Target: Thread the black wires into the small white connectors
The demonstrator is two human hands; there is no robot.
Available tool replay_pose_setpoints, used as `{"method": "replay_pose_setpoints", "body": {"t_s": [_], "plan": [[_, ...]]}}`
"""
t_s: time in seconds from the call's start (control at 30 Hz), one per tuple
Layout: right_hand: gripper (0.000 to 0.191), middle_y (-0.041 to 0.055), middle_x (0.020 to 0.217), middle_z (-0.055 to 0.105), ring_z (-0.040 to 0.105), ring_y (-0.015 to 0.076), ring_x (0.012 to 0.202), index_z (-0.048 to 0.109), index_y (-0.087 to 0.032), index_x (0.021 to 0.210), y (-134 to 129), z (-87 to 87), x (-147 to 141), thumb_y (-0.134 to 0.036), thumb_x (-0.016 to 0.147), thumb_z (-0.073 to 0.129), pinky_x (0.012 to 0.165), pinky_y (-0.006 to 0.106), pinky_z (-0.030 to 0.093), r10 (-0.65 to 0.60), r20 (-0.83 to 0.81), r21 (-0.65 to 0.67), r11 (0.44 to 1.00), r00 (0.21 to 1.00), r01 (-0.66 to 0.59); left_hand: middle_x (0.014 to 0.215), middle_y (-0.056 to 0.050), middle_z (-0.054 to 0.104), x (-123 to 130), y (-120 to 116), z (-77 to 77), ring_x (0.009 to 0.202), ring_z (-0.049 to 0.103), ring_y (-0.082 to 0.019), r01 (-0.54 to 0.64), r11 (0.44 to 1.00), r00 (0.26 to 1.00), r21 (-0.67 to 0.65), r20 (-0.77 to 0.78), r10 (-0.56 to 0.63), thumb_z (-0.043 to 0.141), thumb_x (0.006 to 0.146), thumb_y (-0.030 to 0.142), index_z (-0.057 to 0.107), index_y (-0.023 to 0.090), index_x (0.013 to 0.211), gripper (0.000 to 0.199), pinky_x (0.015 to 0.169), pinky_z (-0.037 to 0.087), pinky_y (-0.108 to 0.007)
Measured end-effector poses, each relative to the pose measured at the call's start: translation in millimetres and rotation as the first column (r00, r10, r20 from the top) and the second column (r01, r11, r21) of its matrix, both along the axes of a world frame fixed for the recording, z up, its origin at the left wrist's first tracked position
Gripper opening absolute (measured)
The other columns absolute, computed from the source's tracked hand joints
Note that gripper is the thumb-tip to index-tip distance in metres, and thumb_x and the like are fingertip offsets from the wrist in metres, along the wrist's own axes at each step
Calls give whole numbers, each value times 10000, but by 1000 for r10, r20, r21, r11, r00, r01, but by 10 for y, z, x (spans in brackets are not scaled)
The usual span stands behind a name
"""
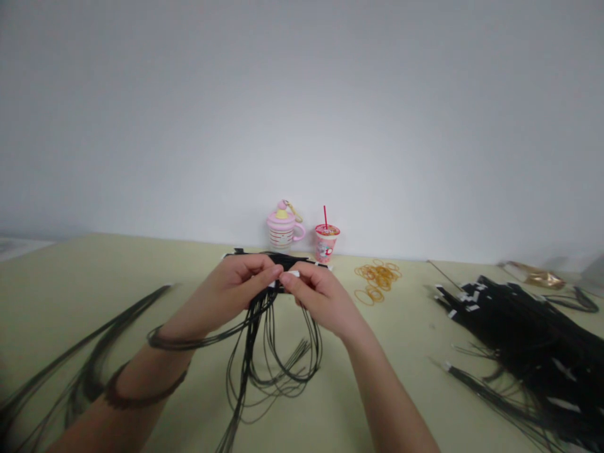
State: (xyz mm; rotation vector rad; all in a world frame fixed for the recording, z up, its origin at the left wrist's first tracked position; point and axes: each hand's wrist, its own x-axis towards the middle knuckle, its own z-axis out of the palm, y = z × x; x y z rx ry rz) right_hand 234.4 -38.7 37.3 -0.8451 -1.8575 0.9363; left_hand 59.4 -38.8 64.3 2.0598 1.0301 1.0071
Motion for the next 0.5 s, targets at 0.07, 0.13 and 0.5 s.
{"method": "replay_pose_setpoints", "body": {"t_s": [0.07,0.13,0.5], "plan": [[232,-23,665,435,402,84,589,505,-173,828,-108,32,-52,-396,869,558,543,223,320,-325,-37,219,920,945,325,579,39,361,8,2,-1,550,320,-80,-57,998,997,31,56,55,479,876,404,487,143,632,358,494,243,-213],[163,-7,692,490,440,93,614,526,-174,830,-242,70,-97,-327,872,564,584,232,348,-510,-123,405,757,852,512,578,41,358,22,12,-9,554,324,-80,-123,990,986,63,120,115,496,871,386,458,148,616,351,502,257,-209],[203,-2,672,570,501,80,624,581,-139,717,-218,39,-245,-217,880,487,583,187,347,-209,190,311,940,959,144,538,49,431,125,42,-105,496,386,-74,-298,942,902,153,370,225,483,882,333,464,167,650,285,463,312,-196]]}}
